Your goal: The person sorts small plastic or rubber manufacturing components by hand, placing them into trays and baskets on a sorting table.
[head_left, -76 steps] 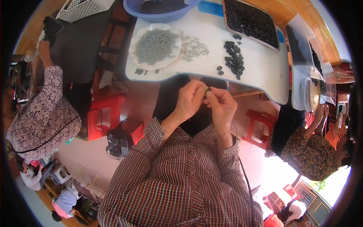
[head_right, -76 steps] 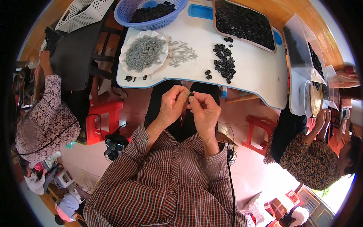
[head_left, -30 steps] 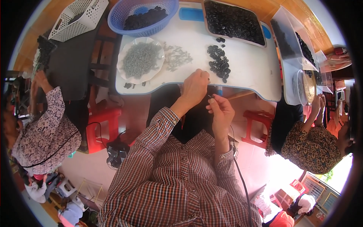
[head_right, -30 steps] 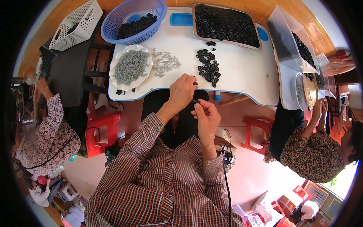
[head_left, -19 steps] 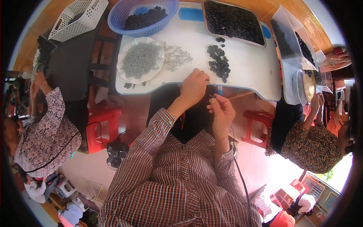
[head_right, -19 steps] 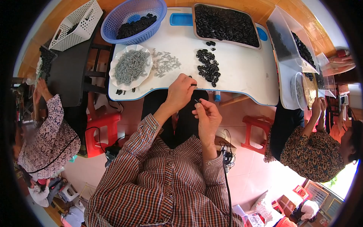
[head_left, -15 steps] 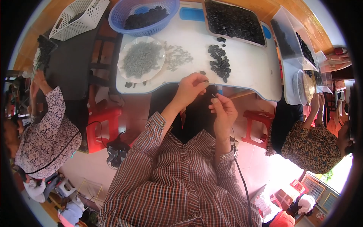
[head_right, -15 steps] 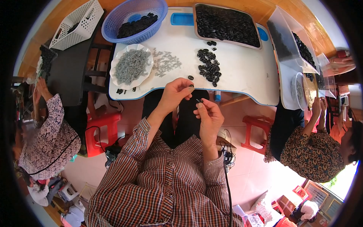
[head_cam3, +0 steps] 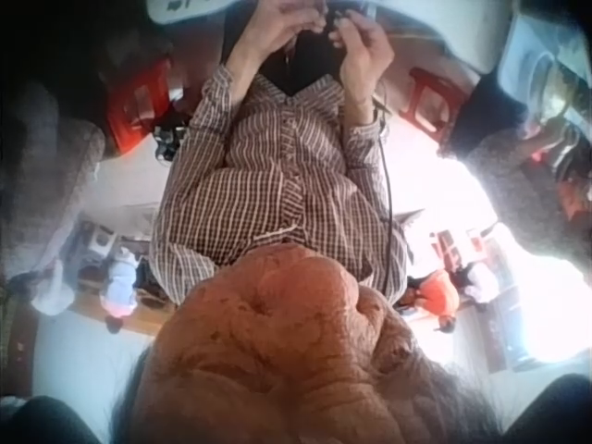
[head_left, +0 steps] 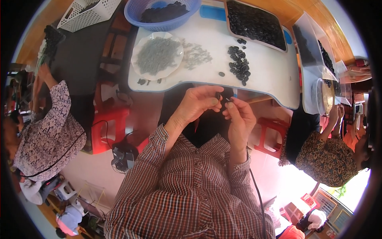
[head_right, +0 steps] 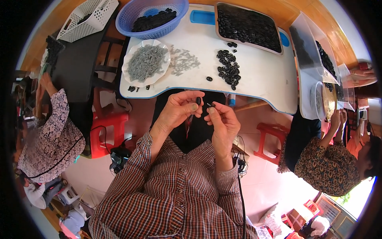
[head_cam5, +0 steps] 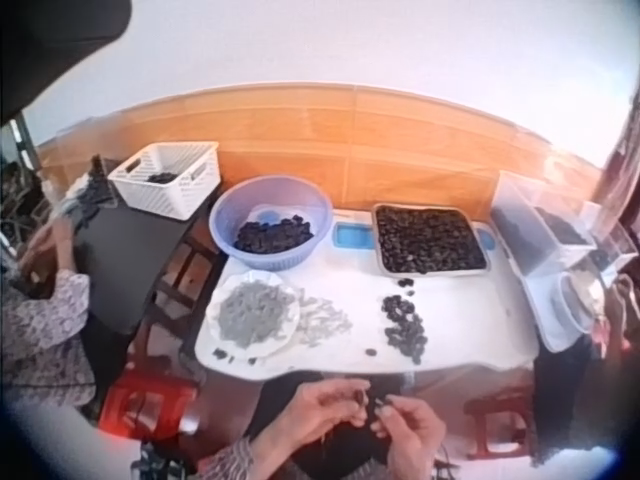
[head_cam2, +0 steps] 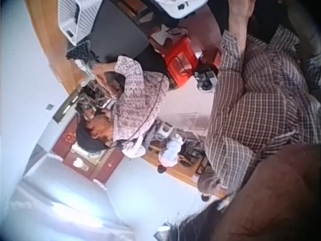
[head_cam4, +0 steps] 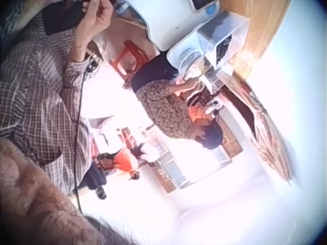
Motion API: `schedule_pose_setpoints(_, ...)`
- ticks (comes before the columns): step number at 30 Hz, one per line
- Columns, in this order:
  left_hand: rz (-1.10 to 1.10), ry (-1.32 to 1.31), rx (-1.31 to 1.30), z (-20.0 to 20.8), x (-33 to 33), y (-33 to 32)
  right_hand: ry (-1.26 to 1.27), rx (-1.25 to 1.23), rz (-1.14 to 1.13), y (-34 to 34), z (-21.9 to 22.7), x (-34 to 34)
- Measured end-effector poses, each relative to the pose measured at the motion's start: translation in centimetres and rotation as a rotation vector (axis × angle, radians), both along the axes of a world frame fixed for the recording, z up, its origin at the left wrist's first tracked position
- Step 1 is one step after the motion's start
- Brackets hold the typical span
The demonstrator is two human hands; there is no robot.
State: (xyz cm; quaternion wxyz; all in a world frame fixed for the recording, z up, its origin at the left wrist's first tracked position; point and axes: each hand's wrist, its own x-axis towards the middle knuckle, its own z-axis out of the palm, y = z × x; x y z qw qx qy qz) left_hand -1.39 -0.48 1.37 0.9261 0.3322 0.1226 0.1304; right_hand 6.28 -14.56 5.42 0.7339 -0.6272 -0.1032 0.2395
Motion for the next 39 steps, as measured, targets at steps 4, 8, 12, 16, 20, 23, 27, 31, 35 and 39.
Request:
schedule_pose_setpoints(4, 0.029, 0.001, 0.117, 0.2, -0.4, -0.1, -0.013, -0.017, 0.013, 0.2, 0.4, -0.3)
schedule_pose_setpoints(8, 0.041, 0.028, 0.184, 0.5, -0.9, 0.0, -0.015, -0.02, 0.027, 0.2, 0.3, -0.4)
schedule_pose_setpoints(12, 0.044, 0.034, 0.187, 0.4, -1.1, 0.0, -0.038, -0.047, 0.046, 0.3, 0.2, -0.5)
schedule_pose_setpoints(16, 0.038, 0.016, 0.163, 0.4, -1.2, -0.1, -0.078, -0.075, 0.058, 0.5, 0.3, -0.7)
schedule_pose_setpoints(20, 0.038, 0.004, 0.183, 0.4, -1.2, 0.0, -0.095, -0.097, 0.065, 0.8, 0.5, -1.0)
schedule_pose_setpoints(23, 0.01, 0.0, 0.212, 0.6, -1.4, 0.2, -0.11, -0.114, 0.068, 0.9, 0.5, -1.0)
schedule_pose_setpoints(27, -0.003, 0.008, 0.254, 0.8, -1.5, 0.2, -0.115, -0.127, 0.065, 1.0, 0.6, -1.1)
schedule_pose_setpoints(31, -0.013, 0.04, 0.348, 1.4, -1.7, 0.4, -0.144, -0.127, 0.073, 1.0, 0.6, -1.2)
schedule_pose_setpoints(35, -0.003, 0.059, 0.375, 1.4, -1.9, 0.3, -0.205, -0.15, 0.076, 0.9, 0.3, -1.3)
schedule_pose_setpoints(39, -0.001, 0.059, 0.386, 1.3, -2.0, 0.3, -0.207, -0.155, 0.071, 0.9, 0.4, -1.4)
